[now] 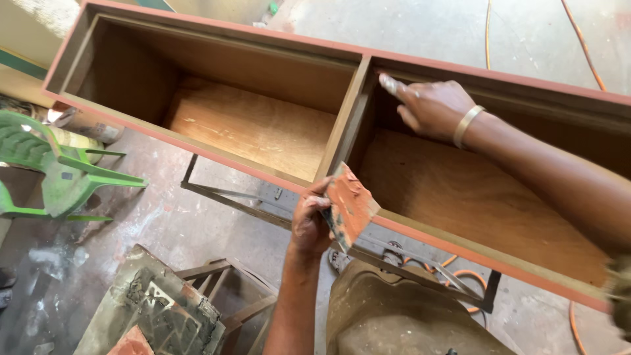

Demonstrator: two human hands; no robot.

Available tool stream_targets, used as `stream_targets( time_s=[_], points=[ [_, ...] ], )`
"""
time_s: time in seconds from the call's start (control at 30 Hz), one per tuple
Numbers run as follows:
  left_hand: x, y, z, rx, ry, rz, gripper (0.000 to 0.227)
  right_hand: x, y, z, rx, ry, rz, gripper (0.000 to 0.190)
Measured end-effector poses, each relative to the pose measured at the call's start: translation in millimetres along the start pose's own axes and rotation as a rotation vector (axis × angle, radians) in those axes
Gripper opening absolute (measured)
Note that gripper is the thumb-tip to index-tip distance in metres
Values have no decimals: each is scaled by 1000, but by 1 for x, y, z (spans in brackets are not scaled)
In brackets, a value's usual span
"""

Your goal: The person applies reddish-brown wood filler to the edges and corners of a wooden cabinet using a putty knife. They repeatedly scoop filler from a container and smooth it along the cabinet's seams and edges.

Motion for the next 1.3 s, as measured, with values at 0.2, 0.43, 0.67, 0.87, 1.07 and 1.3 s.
stream_targets(
  time_s=[0.2,0.43,0.67,0.87,1.07,1.3],
  points=[
    [2,-10,0,43,-95,162,49,42,62,11,49,-46,98,46],
    [11,-21,11,4,-62,-1,54,44,56,27,35,24,-68,54],
    [1,-11,-6,-16,-72,29,53,32,54,15,31,-278,45,72],
    [-13,-32,-2,39,-72,159,50,21,45,11,27,-331,11,64],
    [-1,-28,-3,-26,-85,9,53,29,58,6,72,-253,-94,58],
    [13,-30,1,-61,-4,39,53,67,47,3,224,716,-21,61]
  ],
)
Point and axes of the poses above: each hand's wrist, its own y-axis towards the middle knuckle, its own x-axis out of the palm, z = x × y, the point moved 3 cm from there along y, towards the middle knuckle, and after that the axes turned 5 degrees about -y, right-handed, at the moved point
